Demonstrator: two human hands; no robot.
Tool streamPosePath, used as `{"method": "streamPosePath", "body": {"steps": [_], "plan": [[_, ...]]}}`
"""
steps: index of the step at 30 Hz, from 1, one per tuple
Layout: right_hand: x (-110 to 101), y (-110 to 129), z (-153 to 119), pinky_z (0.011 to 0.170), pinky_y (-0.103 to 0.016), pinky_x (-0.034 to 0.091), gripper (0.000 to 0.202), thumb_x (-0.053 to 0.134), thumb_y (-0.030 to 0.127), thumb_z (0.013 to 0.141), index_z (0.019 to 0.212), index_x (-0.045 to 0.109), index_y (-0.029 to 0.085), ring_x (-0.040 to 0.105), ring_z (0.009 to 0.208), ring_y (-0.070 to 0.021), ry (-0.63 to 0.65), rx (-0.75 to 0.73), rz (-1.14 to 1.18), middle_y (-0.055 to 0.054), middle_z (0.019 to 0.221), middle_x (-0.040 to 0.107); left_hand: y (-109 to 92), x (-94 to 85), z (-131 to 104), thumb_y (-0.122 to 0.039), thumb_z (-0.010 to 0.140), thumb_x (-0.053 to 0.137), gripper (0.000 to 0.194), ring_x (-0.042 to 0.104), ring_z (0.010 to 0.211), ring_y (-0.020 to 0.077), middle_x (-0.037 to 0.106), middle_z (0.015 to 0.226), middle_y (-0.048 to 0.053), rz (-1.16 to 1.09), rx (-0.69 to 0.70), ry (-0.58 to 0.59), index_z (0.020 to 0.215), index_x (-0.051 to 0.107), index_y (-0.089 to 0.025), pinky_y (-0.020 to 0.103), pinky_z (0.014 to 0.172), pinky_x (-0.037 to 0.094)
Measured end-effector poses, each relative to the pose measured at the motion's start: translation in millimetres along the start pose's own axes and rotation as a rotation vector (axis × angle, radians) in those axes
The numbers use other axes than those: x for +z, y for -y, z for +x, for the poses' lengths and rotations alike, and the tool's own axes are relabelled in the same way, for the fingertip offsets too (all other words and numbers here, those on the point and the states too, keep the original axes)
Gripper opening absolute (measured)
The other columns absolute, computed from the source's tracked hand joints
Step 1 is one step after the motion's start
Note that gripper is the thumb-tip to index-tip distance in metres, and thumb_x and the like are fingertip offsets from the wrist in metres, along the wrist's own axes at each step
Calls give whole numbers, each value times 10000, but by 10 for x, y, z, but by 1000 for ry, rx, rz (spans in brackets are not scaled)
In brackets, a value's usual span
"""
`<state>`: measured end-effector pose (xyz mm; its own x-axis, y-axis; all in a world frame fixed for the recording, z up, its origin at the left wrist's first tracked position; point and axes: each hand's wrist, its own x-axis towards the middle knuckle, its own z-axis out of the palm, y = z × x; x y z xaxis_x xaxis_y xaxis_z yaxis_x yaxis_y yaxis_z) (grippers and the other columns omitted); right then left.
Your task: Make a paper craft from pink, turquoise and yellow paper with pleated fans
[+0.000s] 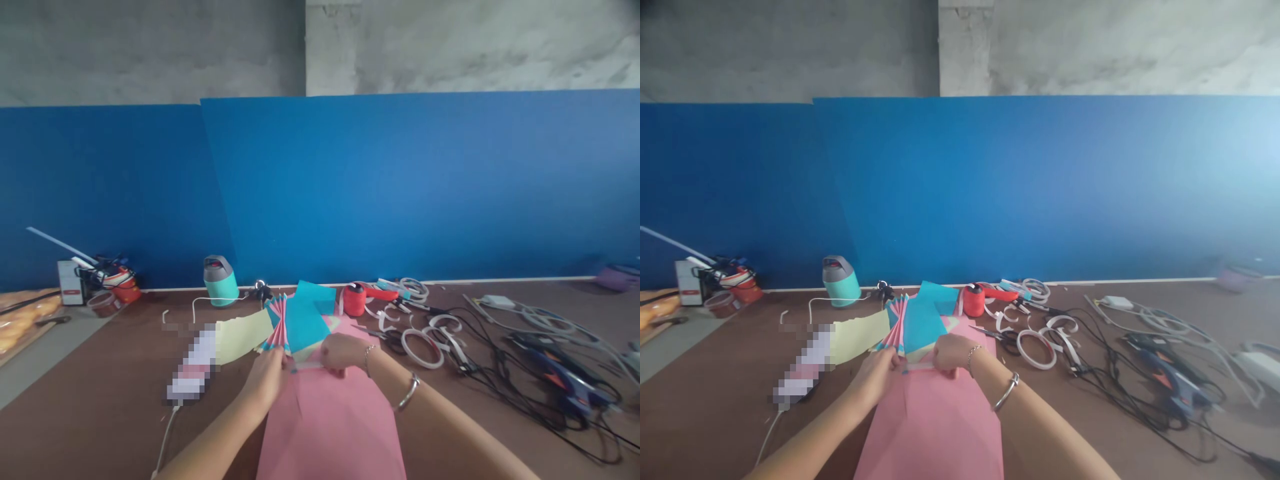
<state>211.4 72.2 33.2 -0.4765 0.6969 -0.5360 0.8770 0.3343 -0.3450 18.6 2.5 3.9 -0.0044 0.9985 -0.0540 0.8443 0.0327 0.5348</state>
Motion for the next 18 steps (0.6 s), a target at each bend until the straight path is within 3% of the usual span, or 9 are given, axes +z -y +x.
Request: {"method": "streamPosePath", "body": {"steps": [7,10,12,15,18], "plan": [[-22,37,-48,555,-248,455,164,507,123,566,553,668,151,637,621,-191,-13,31,-23,-41,602,685,47,-46,-7,-260,792,536,80,632,746,200,645,729,29,38,-80,-14,744,515,-200,242,599,371],[-28,38,-58,541,-232,449,146,519,120,559,564,661,154,636,620,-183,-12,29,-18,-27,590,677,-8,-91,-119,-280,818,509,81,623,701,196,623,695,12,85,-50,-41,785,516,-206,247,594,384],[-21,37,-66,541,-219,448,153,510,122,579,576,659,155,636,614,-169,-11,26,-6,-21,581,671,-105,-92,-255,-237,853,432,109,618,728,208,628,743,31,158,44,-128,850,535,-203,275,640,417],[-12,49,-84,550,-205,448,169,491,133,617,594,656,163,639,620,-154,-9,17,12,-12,584,670,-282,-10,-455,-96,842,309,311,589,940,244,636,950,95,256,325,-270,948,586,-189,360,853,418],[-25,82,-113,554,-207,448,151,500,137,626,590,645,159,636,622,-156,-14,17,6,-16,583,671,-381,166,-523,-77,812,308,484,457,1213,275,528,1294,129,306,573,-136,1247,507,-153,415,1028,324]]}}
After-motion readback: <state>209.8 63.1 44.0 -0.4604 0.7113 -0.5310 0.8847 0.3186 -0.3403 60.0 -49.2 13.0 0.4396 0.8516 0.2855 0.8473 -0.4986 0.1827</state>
